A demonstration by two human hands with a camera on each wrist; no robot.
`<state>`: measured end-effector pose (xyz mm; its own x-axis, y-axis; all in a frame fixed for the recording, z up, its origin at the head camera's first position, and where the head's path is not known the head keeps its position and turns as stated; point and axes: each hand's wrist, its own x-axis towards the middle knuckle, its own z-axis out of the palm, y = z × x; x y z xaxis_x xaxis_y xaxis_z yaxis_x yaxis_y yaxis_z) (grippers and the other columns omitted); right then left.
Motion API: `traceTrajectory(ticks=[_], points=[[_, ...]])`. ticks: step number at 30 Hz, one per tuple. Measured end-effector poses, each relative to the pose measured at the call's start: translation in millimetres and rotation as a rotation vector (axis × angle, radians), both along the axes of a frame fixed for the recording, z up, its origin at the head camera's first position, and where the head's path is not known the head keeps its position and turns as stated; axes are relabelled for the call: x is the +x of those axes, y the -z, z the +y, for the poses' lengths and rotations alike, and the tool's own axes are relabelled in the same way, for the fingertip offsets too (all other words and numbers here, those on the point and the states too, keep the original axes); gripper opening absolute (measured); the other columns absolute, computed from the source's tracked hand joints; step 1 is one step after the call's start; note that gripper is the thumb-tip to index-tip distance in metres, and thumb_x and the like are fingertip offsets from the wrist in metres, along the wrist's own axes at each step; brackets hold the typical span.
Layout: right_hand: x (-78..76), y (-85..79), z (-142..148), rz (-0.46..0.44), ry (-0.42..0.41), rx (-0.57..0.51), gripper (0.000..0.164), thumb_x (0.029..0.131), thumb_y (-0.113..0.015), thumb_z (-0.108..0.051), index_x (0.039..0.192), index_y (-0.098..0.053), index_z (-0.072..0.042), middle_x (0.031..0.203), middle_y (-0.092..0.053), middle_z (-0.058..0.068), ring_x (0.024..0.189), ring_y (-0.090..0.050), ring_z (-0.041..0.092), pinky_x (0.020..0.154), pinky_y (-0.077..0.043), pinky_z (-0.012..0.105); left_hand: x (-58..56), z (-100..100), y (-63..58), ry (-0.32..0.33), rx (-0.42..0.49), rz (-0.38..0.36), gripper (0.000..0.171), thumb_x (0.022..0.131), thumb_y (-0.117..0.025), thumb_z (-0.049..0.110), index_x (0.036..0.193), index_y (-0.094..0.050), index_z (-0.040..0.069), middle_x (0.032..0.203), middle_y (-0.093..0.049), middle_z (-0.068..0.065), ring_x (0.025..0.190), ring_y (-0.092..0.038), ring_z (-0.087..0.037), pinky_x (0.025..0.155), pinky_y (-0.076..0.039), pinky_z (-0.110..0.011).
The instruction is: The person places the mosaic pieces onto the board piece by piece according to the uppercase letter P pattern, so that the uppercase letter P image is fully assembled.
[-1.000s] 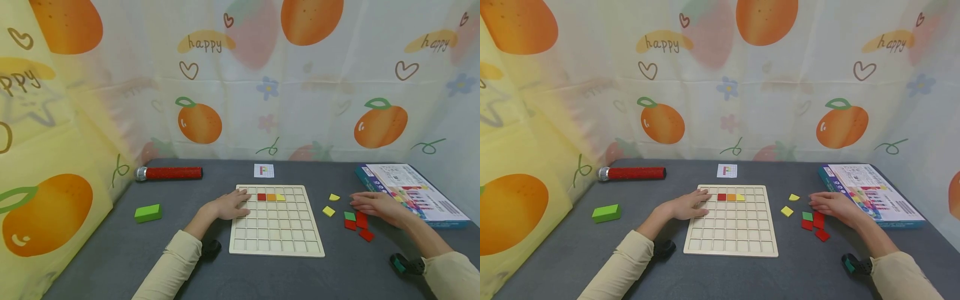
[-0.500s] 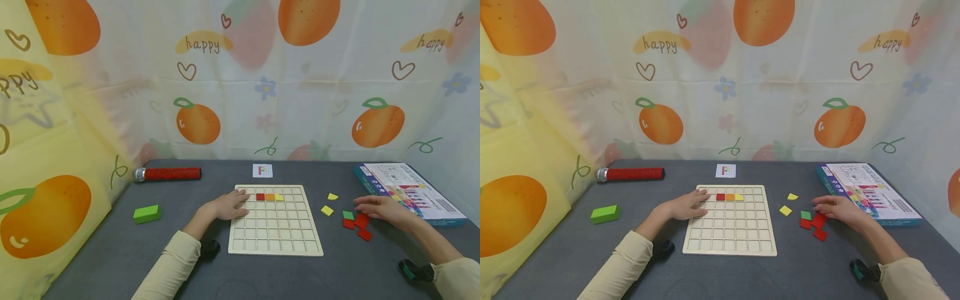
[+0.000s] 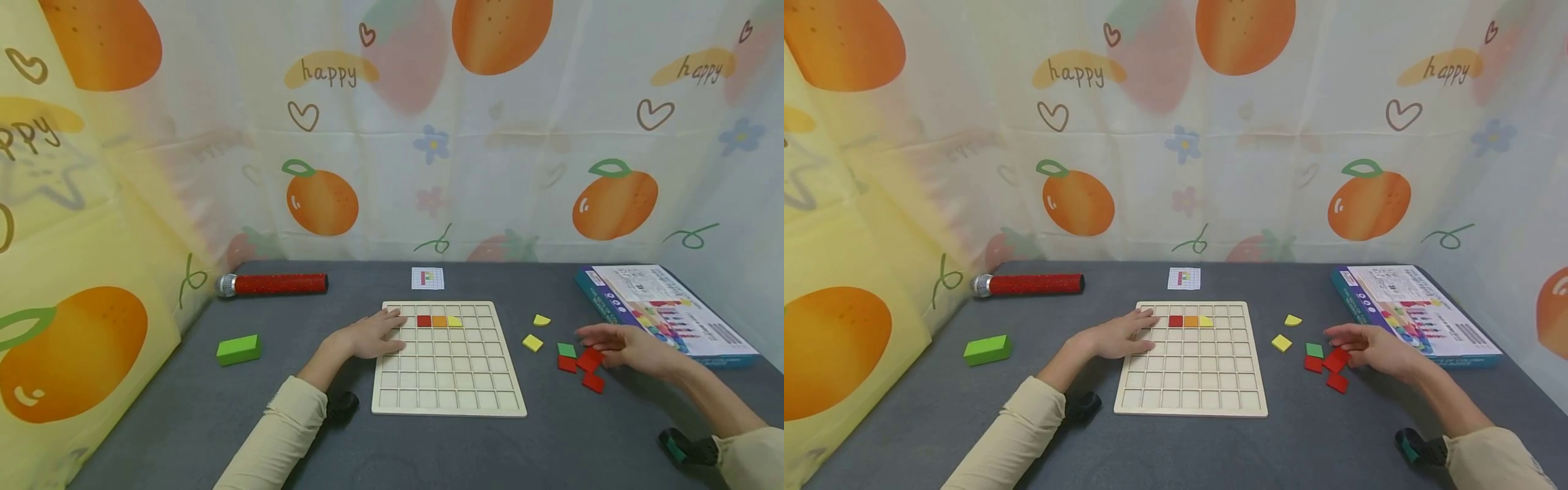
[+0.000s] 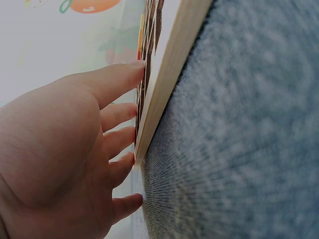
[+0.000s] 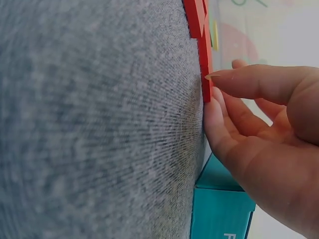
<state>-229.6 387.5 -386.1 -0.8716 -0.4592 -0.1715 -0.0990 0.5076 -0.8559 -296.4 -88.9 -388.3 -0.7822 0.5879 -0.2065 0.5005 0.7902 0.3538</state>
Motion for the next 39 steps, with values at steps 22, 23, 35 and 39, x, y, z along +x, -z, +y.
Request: traceTrajectory(ticks=[22, 23, 35, 39], points=[[-2.7, 1.2, -16.4, 0.183, 0.092, 0.174, 0.048, 0.085, -0.066, 0.003, 0.128, -0.049, 0.013, 0.106, -0.058, 0.015, 0.094, -0.053, 0.029, 0.071, -0.052, 0.026, -1.1, -0.4, 0.9, 0.01, 0.004, -0.004, 0.06, 0.098, -0.051, 0.039, 0.149, -0.034, 0.013, 0.156, -0.022, -0.008, 0.143, -0.012, -0.026, 0.11, -0.017, -0.053], [-2.7, 0.3, -17.3, 0.188, 0.091, 0.178, 0.048, 0.084, -0.066, 0.003, 0.128, -0.049, 0.013, 0.105, -0.057, 0.015, 0.093, -0.053, 0.029, 0.07, -0.052, 0.026, -1.0, -0.4, 0.7, 0.009, 0.003, -0.004, 0.06, 0.098, -0.051, 0.039, 0.149, -0.033, 0.013, 0.156, -0.022, -0.008, 0.143, -0.012, -0.026, 0.11, -0.017, -0.053], [-5.9, -0.9, -20.5, 0.226, 0.078, 0.186, 0.045, 0.085, -0.066, 0.002, 0.126, -0.052, 0.011, 0.092, -0.055, 0.009, 0.078, -0.052, 0.02, 0.064, -0.05, 0.026, -1.0, -0.8, 1.5, 0.006, 0.004, -0.001, 0.06, 0.098, -0.051, 0.04, 0.149, -0.034, 0.013, 0.156, -0.022, -0.007, 0.143, -0.012, -0.026, 0.11, -0.017, -0.052], [-6.3, -0.3, -21.5, 0.244, 0.083, 0.219, 0.039, 0.088, -0.066, -0.003, 0.123, -0.056, 0.009, 0.093, -0.06, 0.008, 0.08, -0.052, 0.021, 0.064, -0.049, 0.027, 0.0, -0.3, 0.3, 0.0, 0.004, -0.008, 0.06, 0.098, -0.051, 0.039, 0.149, -0.034, 0.013, 0.156, -0.023, -0.007, 0.143, -0.012, -0.025, 0.111, -0.016, -0.051]])
